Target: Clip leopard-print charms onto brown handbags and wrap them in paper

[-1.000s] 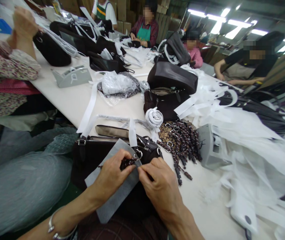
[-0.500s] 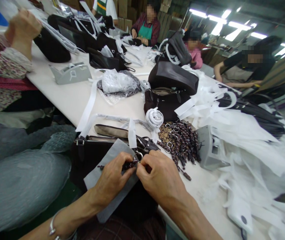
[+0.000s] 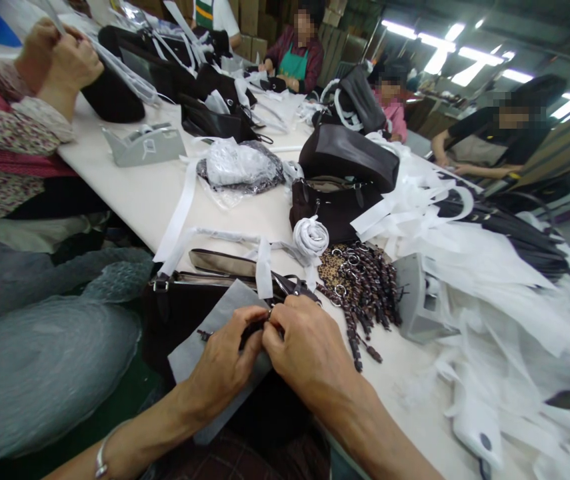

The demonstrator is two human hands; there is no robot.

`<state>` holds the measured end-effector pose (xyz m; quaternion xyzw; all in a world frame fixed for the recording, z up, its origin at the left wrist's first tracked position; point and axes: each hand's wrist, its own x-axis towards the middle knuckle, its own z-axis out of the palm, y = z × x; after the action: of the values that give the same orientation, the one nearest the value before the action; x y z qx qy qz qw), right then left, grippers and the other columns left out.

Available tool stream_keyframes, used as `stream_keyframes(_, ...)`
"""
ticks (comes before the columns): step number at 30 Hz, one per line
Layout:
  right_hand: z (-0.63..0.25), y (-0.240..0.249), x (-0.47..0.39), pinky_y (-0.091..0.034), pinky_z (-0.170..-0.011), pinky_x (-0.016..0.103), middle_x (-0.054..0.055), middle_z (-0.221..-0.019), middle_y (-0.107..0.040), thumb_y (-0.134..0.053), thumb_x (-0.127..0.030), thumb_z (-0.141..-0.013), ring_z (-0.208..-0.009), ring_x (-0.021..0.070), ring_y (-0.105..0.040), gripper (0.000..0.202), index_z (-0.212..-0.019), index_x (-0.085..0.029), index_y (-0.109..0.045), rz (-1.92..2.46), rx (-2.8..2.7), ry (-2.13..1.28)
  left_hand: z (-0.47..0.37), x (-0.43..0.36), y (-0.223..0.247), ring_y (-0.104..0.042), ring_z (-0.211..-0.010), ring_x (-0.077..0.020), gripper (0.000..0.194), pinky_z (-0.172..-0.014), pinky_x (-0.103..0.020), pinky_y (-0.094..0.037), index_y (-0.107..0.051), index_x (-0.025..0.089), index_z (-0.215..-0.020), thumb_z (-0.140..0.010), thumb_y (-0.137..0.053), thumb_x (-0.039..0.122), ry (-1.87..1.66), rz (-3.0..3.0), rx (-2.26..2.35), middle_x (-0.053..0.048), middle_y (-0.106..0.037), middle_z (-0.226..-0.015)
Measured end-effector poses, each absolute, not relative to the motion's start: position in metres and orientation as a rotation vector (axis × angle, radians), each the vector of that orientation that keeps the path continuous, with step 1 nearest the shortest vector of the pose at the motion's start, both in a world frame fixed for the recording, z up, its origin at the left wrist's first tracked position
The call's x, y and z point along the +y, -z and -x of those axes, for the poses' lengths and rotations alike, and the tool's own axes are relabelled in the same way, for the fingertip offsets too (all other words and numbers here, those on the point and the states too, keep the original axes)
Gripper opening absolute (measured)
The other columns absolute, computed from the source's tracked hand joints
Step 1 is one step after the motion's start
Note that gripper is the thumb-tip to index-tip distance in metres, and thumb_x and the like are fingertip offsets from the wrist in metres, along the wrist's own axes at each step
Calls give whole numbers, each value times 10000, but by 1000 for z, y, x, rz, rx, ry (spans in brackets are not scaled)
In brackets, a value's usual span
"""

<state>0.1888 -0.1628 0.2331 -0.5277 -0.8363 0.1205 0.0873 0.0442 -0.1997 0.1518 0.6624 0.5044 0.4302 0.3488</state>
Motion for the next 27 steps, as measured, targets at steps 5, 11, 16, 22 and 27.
stream_keyframes(5,-197,-222,-176,-350,-695,305,36,-732,-579,-535,-190,-911,-735,171,-501,245,-678,-182,-610,1494,-2514,-300,-30,-185,-159,-680,-940,-170,189,-841,-299,-511,-519,218,-1099,-976,-376,230,-999,-1362,1165,-34,-714,-1008)
stream_keyframes(11,-200,-216,-182,-364,-720,304,37,-749,-576,-528,-208,-928,-765,177,-511,236,-707,-182,-610,1498,-2418,-317,-23,-164,-167,-672,-899,-160,167,-846,-280,-475,-537,195,-1038,-880,-503,154,-890,-1362,1000,-17,-713,-926)
stream_keyframes(16,-198,-215,-179,-349,-695,297,27,-729,-570,-545,-192,-909,-735,164,-510,243,-670,-182,-591,1498,-2372,-301,-21,-152,-172,-636,-745,-142,125,-709,-279,-498,-533,173,-994,-889,-470,201,-830,-1276,970,-23,-683,-829)
stream_keyframes(22,-198,-219,-173,-353,-684,288,25,-719,-582,-551,-194,-903,-736,162,-518,246,-665,-184,-610,1540,-2389,-394,-19,-144,-159,-585,-574,-100,283,-513,-229,-503,-493,150,-966,-780,-667,272,-740,-984,766,7,-614,-764)
stream_keyframes(27,-201,-217,-171,-370,-700,295,33,-750,-598,-564,-213,-907,-753,171,-530,229,-692,-186,-638,1580,-2463,-402,-23,-143,-146,-561,-605,-81,318,-546,-201,-480,-518,153,-974,-750,-723,247,-795,-970,762,30,-586,-753)
